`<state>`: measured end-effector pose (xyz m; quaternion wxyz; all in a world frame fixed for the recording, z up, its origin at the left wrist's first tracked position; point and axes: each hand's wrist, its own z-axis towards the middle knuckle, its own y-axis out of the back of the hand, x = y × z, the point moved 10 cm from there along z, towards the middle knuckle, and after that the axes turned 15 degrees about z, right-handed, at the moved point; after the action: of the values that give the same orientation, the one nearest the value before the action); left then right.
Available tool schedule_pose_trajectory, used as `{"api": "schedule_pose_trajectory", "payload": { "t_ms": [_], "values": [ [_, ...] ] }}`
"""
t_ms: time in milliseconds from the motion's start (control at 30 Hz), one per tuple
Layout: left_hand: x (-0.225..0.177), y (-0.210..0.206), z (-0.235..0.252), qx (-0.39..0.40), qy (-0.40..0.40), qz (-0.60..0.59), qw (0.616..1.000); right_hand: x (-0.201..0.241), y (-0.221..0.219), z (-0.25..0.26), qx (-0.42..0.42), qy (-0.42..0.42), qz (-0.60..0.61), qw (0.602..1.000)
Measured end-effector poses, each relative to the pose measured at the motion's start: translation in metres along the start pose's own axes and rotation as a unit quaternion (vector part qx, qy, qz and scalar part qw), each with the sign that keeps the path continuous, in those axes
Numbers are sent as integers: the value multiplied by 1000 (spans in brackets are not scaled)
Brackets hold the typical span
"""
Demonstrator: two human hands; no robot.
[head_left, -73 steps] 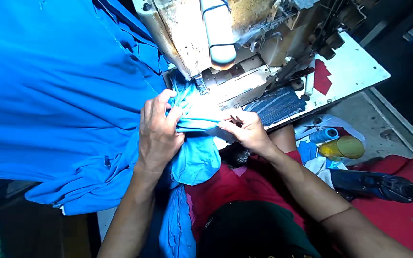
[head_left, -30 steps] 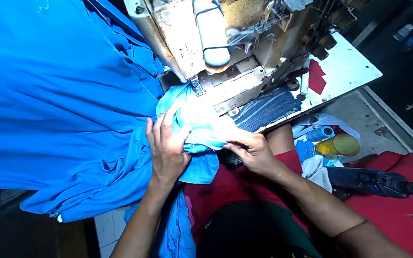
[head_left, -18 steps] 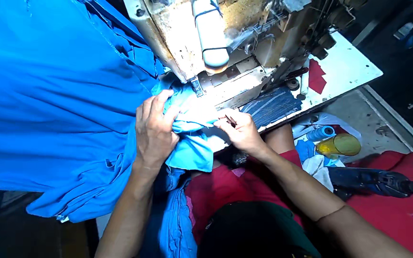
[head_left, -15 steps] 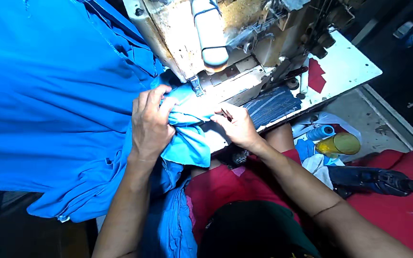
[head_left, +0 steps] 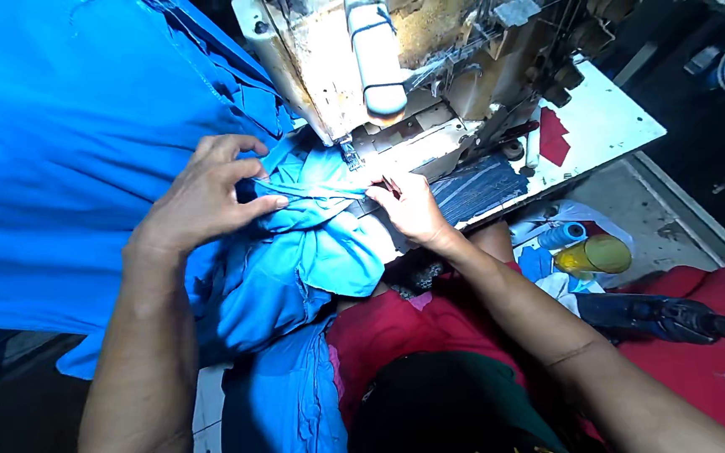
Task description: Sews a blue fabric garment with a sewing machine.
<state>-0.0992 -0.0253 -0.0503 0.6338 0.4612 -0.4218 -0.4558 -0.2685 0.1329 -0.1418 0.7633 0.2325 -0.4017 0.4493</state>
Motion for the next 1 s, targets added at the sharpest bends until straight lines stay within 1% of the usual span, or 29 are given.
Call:
{"api": "schedule_pose_trajectory", "payload": {
  "t_ms": [33, 100, 200, 300, 367, 400, 433, 467, 500, 533, 567, 600, 667, 733, 867, 1000],
  "values": [
    [-2, 10, -3, -23, -12, -34, 999, -3, 0, 4, 4, 5, -6, 1000],
    [-22, 34, -9, -74, -42, -105, 991, -3, -1, 9, 23, 11, -20, 999],
    [-68, 58, -21, -135, -99, -189, 968, 21, -9, 5, 99, -2, -7, 995],
    [-107, 50, -29, -148, -129, -247, 949, 50, -24, -8, 192, 8, 71, 979],
    [-121, 38, -30, -167, -126, -290, 934, 63, -26, -21, 213, 43, 54, 975],
    [-125, 29, -31, -186, -115, -292, 931, 64, -22, -28, 203, 57, 41, 977],
    [-127, 20, -32, -211, -95, -261, 937, 62, -17, -34, 183, 63, 30, 981],
    [-128, 8, -34, -235, -63, -187, 952, 57, -11, -40, 161, 60, 22, 985],
    [-129, -5, -35, -241, -23, -87, 966, 52, -5, -45, 141, 52, 23, 988],
    [-126, -22, -35, -229, 19, 4, 973, 46, 0, -49, 123, 37, 27, 991],
    [-121, -38, -34, -204, 61, 63, 975, 40, 4, -54, 108, 21, 31, 993],
    [-114, -49, -34, -182, 101, 95, 974, 36, 7, -58, 93, 7, 29, 995],
    [-107, -54, -37, -165, 148, 110, 969, 28, 12, -63, 69, -8, 20, 997],
    [-106, -48, -41, -158, 156, 100, 970, 24, 15, -67, 53, -18, 14, 998],
    [-100, -36, -38, -124, 136, 112, 977, 20, 16, -65, 44, -35, 18, 998],
    [-90, -33, -26, -101, 109, 130, 980, 12, 12, -49, 44, -39, 22, 998]
  ]
}}
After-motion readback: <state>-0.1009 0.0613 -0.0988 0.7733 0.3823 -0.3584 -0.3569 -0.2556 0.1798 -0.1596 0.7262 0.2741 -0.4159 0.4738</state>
